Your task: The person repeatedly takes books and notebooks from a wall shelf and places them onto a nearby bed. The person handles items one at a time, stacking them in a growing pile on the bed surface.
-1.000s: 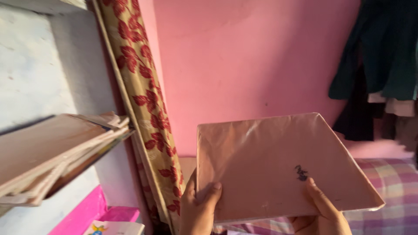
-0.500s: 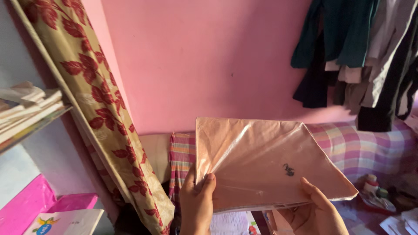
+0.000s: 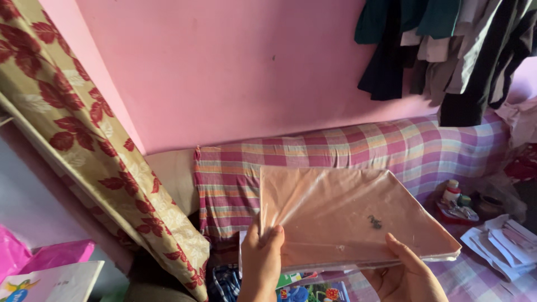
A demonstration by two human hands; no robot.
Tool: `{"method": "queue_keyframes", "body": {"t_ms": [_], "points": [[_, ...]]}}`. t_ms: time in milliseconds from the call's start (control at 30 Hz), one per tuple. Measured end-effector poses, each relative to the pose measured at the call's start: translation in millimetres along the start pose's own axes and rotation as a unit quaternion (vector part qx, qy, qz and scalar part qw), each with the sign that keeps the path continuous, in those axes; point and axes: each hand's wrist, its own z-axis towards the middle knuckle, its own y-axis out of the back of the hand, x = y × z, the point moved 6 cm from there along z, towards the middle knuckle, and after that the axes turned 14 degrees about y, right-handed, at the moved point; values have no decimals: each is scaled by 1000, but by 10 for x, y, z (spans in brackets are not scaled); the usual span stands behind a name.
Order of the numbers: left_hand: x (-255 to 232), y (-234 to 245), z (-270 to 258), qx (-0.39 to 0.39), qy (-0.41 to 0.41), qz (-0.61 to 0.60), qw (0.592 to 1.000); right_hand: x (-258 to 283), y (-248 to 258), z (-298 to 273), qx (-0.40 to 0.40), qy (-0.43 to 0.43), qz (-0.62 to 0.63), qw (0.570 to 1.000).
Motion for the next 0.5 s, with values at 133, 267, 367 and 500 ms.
{"method": "queue_keyframes", "body": {"t_ms": [133, 267, 367, 500], "points": [[414, 50, 114, -39, 21, 110, 993, -238, 417, 213, -22, -56, -7, 998], [768, 77, 141, -50, 97, 113, 988, -417, 730, 333, -22, -81, 3, 996], [880, 32, 183, -30, 104, 68, 992, -542, 877, 349, -69, -66, -7, 995], [1027, 1, -3, -51, 314, -7, 948, -714, 1019, 374, -101, -27, 4, 995]]}}
